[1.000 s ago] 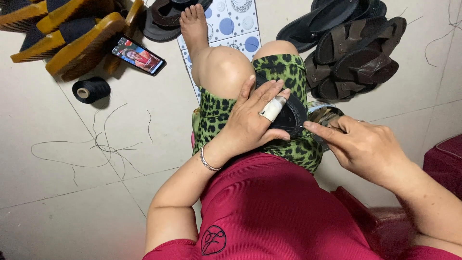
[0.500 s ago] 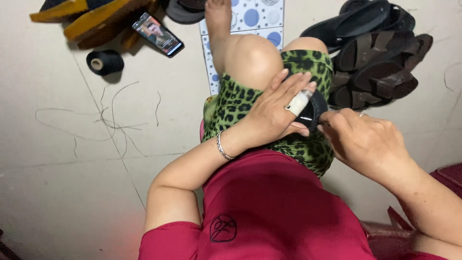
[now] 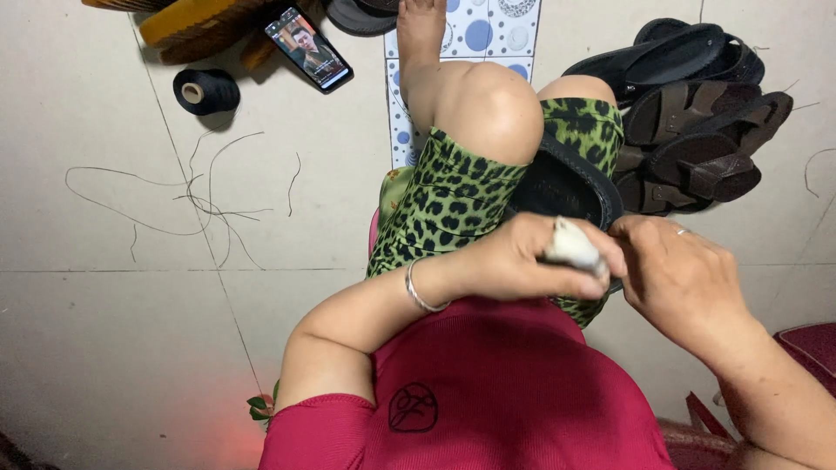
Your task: The person sits on the floor and sews a black sandal using a needle and thread. They repeatedly insert the needle through the sandal strap and pull the thread to secure the stitching.
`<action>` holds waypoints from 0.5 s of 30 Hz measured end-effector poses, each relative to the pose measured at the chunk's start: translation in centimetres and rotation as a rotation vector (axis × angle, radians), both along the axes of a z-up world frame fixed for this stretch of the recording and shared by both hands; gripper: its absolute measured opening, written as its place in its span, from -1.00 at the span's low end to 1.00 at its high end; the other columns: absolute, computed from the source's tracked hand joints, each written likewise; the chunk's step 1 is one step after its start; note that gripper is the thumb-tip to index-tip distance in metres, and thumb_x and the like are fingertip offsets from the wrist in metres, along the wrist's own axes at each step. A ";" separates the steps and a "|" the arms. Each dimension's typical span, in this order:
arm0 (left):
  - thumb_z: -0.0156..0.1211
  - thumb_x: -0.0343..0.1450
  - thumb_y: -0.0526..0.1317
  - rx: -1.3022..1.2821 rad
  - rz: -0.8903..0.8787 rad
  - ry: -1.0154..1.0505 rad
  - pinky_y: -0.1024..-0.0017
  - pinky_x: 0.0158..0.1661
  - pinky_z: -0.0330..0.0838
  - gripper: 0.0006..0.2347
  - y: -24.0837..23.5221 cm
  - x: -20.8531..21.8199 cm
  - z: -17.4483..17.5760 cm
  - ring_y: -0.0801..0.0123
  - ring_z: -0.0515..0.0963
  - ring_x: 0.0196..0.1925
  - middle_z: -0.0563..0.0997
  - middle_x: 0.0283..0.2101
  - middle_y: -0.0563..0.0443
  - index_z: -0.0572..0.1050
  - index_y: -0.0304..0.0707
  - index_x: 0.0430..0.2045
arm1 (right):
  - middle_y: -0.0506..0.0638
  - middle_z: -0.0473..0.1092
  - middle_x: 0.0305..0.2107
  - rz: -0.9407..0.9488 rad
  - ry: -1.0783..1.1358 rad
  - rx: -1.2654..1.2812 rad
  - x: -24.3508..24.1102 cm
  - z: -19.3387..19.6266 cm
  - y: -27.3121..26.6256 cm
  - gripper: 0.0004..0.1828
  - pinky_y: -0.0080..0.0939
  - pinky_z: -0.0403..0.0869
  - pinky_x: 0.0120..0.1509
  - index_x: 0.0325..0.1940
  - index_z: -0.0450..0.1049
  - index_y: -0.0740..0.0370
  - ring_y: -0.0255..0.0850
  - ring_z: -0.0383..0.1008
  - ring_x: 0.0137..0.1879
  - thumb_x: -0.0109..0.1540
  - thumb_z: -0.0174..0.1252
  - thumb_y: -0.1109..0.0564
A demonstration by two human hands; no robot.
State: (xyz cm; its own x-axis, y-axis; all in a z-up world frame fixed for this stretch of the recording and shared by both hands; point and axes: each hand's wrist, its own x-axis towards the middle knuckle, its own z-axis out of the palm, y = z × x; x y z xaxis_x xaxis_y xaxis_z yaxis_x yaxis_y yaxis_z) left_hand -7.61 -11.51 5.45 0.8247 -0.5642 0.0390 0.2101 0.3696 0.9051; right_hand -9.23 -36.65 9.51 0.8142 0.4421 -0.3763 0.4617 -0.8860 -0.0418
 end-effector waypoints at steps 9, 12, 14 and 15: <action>0.03 0.48 -0.26 0.794 -0.011 -0.425 0.00 -0.57 0.43 -0.83 -2.7 -1.4 -2.9 -0.12 0.54 -0.59 0.54 -0.51 -0.28 0.46 -0.42 -0.18 | -0.06 0.56 -0.29 0.147 -0.276 0.206 -0.5 0.6 0.1 -0.67 -0.24 0.48 -0.27 0.24 0.54 0.12 -0.23 0.55 -0.32 0.41 0.28 0.04; 0.08 0.39 -0.32 0.827 0.034 -0.590 -0.05 -0.61 0.37 -0.88 -2.4 -2.0 -1.0 -0.16 0.48 -0.60 0.47 -0.35 -0.30 0.47 -0.45 -0.34 | -0.14 0.50 -0.26 0.163 -0.229 0.084 -1.6 0.8 -1.0 -0.53 -0.13 0.49 -0.35 0.40 0.49 -0.05 -0.20 0.52 -0.34 0.38 0.30 0.04; 0.11 0.32 -0.38 0.842 0.024 -0.643 0.01 -0.64 0.35 -0.82 -1.9 -1.9 -0.1 -0.08 0.43 -0.61 0.40 -0.20 -0.22 0.43 -0.44 -0.24 | -0.18 0.48 -0.23 0.137 -0.186 0.017 -2.0 0.8 -1.3 -0.49 -0.02 0.46 -0.48 0.42 0.45 -0.16 -0.16 0.49 -0.39 0.37 0.28 0.01; 0.10 0.37 -0.38 0.775 0.065 -0.646 -0.01 -0.59 0.40 -0.74 -1.8 -1.8 -0.3 -0.14 0.49 -0.57 0.46 -0.12 -0.37 0.40 -0.53 -0.08 | -0.17 0.47 -0.29 0.136 -0.198 0.039 -1.8 0.9 -1.1 -0.51 -0.04 0.48 -0.45 0.42 0.46 -0.13 -0.17 0.50 -0.38 0.38 0.27 0.00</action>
State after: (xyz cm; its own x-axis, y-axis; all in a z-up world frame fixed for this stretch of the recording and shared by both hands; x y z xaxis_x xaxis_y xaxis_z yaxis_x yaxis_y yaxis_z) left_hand -9.43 -13.28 5.19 0.8055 -0.5779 0.1307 -0.4046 -0.3753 0.8339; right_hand -11.01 -37.79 10.38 0.8025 0.5637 -0.1954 0.5791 -0.8148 0.0281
